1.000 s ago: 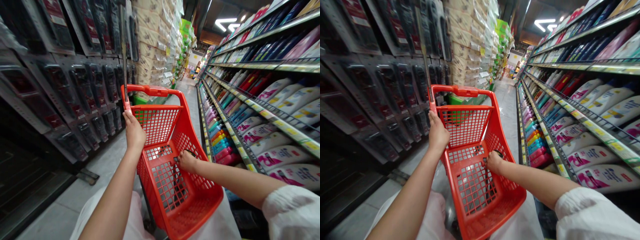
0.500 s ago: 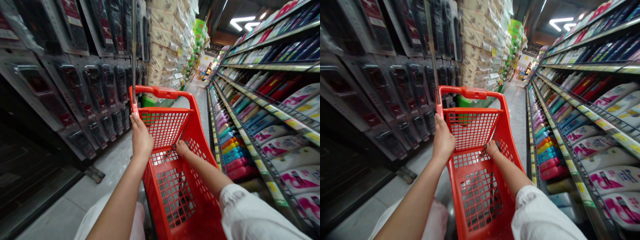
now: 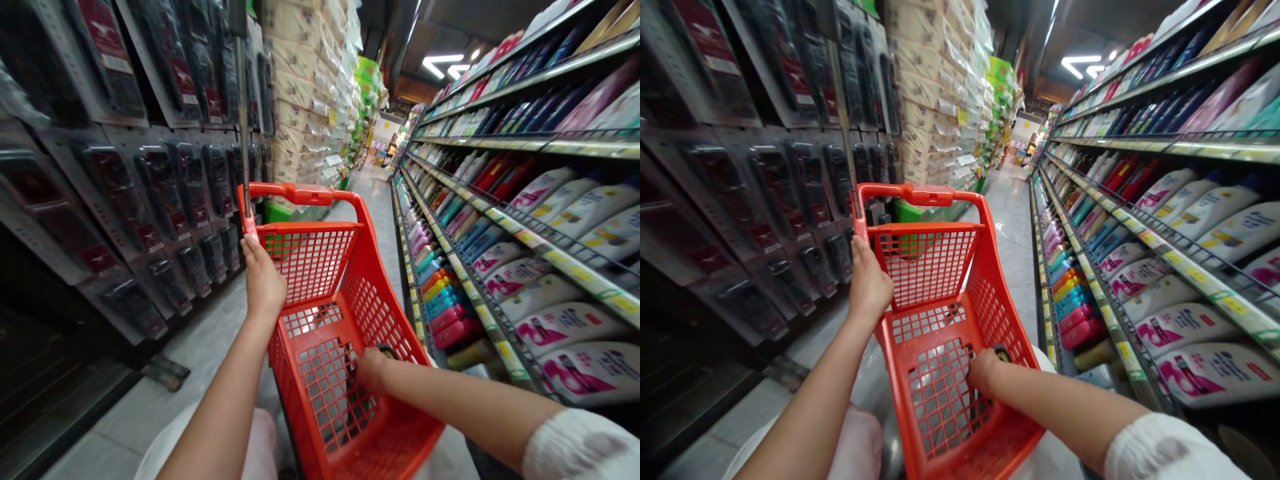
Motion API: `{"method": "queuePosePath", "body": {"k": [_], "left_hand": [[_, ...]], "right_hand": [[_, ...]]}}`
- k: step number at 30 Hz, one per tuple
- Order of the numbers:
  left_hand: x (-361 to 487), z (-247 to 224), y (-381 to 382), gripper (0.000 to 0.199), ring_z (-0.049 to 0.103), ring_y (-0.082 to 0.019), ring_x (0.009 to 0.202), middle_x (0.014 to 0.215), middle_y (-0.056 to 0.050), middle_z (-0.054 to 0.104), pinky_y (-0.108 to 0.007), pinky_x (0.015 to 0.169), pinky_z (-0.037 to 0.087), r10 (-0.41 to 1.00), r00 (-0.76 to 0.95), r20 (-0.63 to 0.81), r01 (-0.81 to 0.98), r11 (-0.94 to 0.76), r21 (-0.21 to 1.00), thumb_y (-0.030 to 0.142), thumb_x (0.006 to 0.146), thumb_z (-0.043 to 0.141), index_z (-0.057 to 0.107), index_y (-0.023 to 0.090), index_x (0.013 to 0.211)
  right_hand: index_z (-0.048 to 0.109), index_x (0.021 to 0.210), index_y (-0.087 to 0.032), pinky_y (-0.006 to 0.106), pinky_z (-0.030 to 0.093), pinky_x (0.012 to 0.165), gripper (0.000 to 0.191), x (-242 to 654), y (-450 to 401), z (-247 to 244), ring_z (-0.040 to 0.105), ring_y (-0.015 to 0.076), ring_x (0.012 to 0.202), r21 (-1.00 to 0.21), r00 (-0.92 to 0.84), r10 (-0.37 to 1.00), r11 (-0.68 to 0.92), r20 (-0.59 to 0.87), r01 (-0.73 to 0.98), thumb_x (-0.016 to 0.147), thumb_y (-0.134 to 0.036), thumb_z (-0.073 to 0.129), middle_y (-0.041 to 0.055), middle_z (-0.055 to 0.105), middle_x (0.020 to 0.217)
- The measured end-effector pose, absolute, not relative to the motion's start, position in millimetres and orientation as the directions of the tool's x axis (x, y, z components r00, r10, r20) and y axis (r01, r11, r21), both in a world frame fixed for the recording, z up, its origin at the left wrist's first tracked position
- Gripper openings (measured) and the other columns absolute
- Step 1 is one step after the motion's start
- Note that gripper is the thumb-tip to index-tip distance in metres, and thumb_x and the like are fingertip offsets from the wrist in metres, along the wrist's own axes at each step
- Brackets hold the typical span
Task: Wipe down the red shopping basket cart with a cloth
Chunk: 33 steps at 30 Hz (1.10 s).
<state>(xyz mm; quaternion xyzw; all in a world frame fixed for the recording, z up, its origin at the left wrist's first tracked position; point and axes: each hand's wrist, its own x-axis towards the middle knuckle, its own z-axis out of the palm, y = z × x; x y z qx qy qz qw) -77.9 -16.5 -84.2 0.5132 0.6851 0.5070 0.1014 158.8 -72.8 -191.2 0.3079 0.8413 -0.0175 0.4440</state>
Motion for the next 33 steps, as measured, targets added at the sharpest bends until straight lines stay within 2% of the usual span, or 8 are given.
{"method": "queuePosePath", "body": {"k": [4,8,10,15,20,24,30,33], "left_hand": [[-80.3,-87.2,-13.4,0.097,0.010,-0.030,0.148,0.159,-0.027,0.010,-0.042,0.120,0.019,0.803,-0.450,0.391,0.574,-0.075,0.815,-0.011,0.061,0.044,0.011,-0.002,0.152],[-79.8,-88.5,-11.7,0.098,0.011,-0.030,0.147,0.159,-0.027,0.008,-0.043,0.120,0.020,0.797,-0.463,0.388,0.572,-0.066,0.818,-0.010,0.062,0.044,0.009,0.000,0.153],[-79.1,-87.3,-11.8,0.097,0.011,-0.030,0.147,0.159,-0.028,0.009,-0.042,0.119,0.021,0.804,-0.460,0.377,0.583,-0.048,0.811,-0.010,0.063,0.043,0.009,-0.002,0.152],[-78.8,-85.7,-11.5,0.095,0.012,-0.030,0.147,0.160,-0.025,0.010,-0.042,0.120,0.020,0.802,-0.466,0.374,0.572,-0.050,0.819,-0.010,0.064,0.044,0.010,0.000,0.153],[-79.0,-87.4,-11.4,0.096,0.014,-0.030,0.147,0.160,-0.023,0.010,-0.043,0.119,0.021,0.798,-0.477,0.370,0.542,-0.065,0.838,-0.008,0.064,0.045,0.011,0.003,0.154],[-79.0,-86.6,-13.3,0.098,0.015,-0.032,0.147,0.160,-0.024,0.009,-0.044,0.118,0.024,0.800,-0.467,0.376,0.550,-0.069,0.832,-0.007,0.063,0.047,0.010,0.004,0.154],[-79.3,-85.6,-12.7,0.098,0.017,-0.034,0.146,0.160,-0.024,0.007,-0.046,0.118,0.024,0.808,-0.452,0.377,0.560,-0.071,0.825,-0.006,0.065,0.048,0.010,0.005,0.154],[-79.2,-85.7,-11.9,0.098,0.013,-0.031,0.147,0.161,-0.024,0.008,-0.042,0.120,0.020,0.800,-0.464,0.380,0.547,-0.079,0.833,-0.007,0.064,0.048,0.010,0.004,0.154]], "right_hand": [[0.074,0.084,-0.019,0.039,0.057,0.070,0.014,154.3,-50.6,-127.5,0.070,0.0277,0.085,0.341,-0.496,0.603,0.782,-0.625,0.522,0.074,-0.011,0.071,0.0099,0.074,0.087],[0.072,0.102,-0.015,0.047,0.048,0.090,0.030,146.7,11.1,-78.3,0.060,0.0305,0.110,0.420,-0.583,0.697,0.717,-0.417,0.557,0.091,-0.009,0.045,0.0172,0.070,0.107],[0.073,0.102,-0.021,0.052,0.042,0.098,0.028,148.0,31.4,-74.7,0.058,0.0300,0.109,0.459,-0.608,0.698,0.712,-0.379,0.531,0.092,-0.014,0.048,0.0123,0.072,0.105],[0.073,0.103,-0.023,0.062,0.040,0.090,0.028,160.3,9.5,-112.0,0.061,0.0345,0.101,0.480,-0.618,0.651,0.752,-0.440,0.451,0.091,-0.017,0.049,0.0131,0.071,0.105],[0.074,0.092,-0.024,0.048,0.048,0.080,0.015,183.9,-79.5,-150.7,0.065,0.0304,0.096,0.344,-0.607,0.480,0.877,-0.634,0.335,0.082,-0.019,0.063,0.0099,0.072,0.102],[0.074,0.091,-0.025,0.042,0.048,0.073,0.016,199.5,-110.7,-141.0,0.066,0.0280,0.091,0.231,-0.570,0.388,0.916,-0.725,0.329,0.080,-0.017,0.065,0.0084,0.073,0.095],[0.072,0.095,-0.018,0.036,0.041,0.074,0.024,197.4,-33.8,-73.3,0.055,0.0266,0.099,0.468,-0.693,0.623,0.765,-0.364,0.442,0.094,-0.019,0.048,0.0131,0.067,0.109],[0.072,0.090,-0.020,0.037,0.039,0.075,0.024,202.4,-30.7,-71.4,0.052,0.0266,0.100,0.457,-0.730,0.570,0.800,-0.377,0.389,0.094,-0.025,0.049,0.0110,0.067,0.107]]}}
